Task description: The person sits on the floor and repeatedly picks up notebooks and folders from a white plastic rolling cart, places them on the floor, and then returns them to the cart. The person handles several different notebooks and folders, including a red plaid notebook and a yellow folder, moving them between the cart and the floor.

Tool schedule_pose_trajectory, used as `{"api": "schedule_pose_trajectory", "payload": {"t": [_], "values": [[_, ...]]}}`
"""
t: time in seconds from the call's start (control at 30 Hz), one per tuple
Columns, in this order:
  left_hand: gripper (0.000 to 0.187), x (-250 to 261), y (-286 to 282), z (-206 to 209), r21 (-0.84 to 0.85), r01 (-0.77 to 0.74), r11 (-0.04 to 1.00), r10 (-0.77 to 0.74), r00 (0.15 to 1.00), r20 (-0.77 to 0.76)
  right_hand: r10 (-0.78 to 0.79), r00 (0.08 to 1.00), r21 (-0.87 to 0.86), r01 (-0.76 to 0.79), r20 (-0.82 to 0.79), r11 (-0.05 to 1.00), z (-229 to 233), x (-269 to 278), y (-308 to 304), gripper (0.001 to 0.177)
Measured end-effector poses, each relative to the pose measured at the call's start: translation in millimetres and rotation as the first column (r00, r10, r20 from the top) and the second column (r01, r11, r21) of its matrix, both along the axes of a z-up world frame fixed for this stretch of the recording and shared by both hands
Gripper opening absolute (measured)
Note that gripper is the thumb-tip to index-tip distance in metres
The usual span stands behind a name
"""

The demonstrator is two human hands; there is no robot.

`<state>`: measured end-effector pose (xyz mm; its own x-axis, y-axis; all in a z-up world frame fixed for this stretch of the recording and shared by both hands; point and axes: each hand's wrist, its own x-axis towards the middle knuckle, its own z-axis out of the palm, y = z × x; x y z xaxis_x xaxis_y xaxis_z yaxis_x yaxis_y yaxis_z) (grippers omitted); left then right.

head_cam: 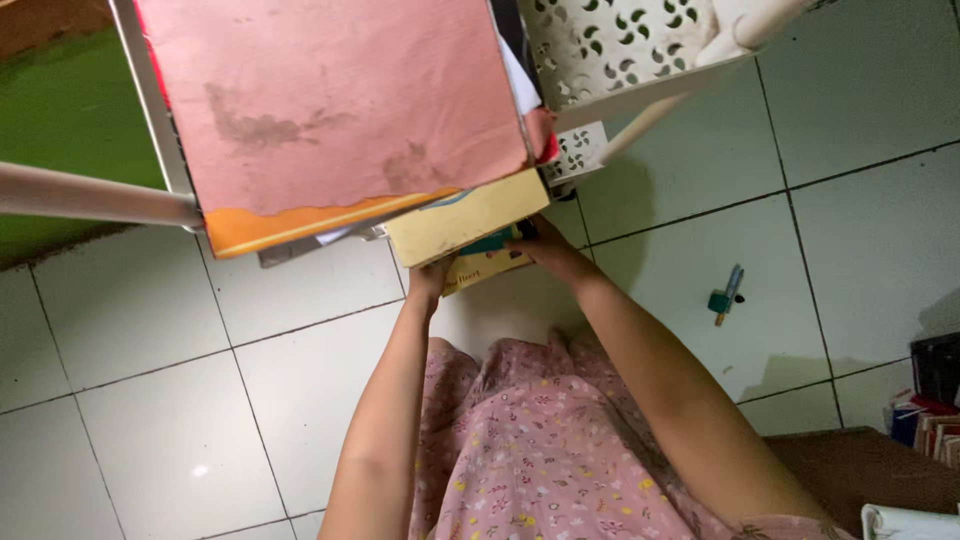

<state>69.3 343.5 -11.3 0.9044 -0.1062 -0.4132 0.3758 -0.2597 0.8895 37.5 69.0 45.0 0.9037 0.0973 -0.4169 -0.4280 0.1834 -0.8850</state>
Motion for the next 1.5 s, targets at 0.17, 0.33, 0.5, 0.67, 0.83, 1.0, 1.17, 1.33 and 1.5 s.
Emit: {"api": "schedule_pose_trajectory", "payload": {"t": [0.17,0.33,0.5,0.67,0.83,1.0,1.17,1.33,1.5], "values": [[0.048,38.3,-2.9,-48.0,-0.317,-0.063,0.946,0.092,0.993,0.076,-0.006,0.992,-0.013,0.008,0.129,1.000,-24.9,64.3,9.9,0.081],[0.055,56.9,-29.7,-59.8,-0.305,-0.028,0.952,0.052,0.996,0.072,-0.044,0.990,-0.085,0.056,0.137,0.995,-39.9,82.6,2.8,0.075],[0.064,60.9,-28.3,-64.7,-0.266,-0.030,0.963,0.051,0.996,0.073,-0.064,0.989,-0.164,0.086,0.136,0.983,-51.0,82.8,1.1,0.068],[0.072,64.1,-24.5,-63.5,-0.242,0.017,0.970,-0.005,0.999,0.049,-0.087,0.989,-0.272,0.116,0.118,0.955,-59.2,76.1,2.7,0.062],[0.081,73.6,-30.6,-62.5,-0.184,0.077,0.980,-0.071,0.997,0.039,-0.078,0.993,-0.375,0.107,0.093,0.921,-63.8,57.8,1.2,0.055],[0.090,55.2,-45.5,-67.9,0.091,0.091,0.992,-0.099,0.992,0.078,-0.124,0.992,-0.541,0.124,0.036,0.832,-63.7,-7.7,-19.7,0.049],[0.100,-10.0,-55.5,-69.8,0.677,-0.092,0.730,-0.134,0.952,0.274,-0.293,0.946,-0.606,0.314,0.137,0.731,-60.2,-104.9,-74.5,0.039],[0.117,-66.2,-108.6,-12.9,0.705,-0.186,0.684,0.009,0.969,0.246,-0.628,0.727,-0.749,0.245,-0.279,0.616,-81.0,-192.3,-150.0,0.043],[0.106,-118.1,-178.9,37.2,0.719,-0.035,0.694,-0.274,0.911,0.309,-0.783,0.598,-0.897,0.234,-0.172,0.375,-110.0,-259.2,-221.7,0.074]]}}
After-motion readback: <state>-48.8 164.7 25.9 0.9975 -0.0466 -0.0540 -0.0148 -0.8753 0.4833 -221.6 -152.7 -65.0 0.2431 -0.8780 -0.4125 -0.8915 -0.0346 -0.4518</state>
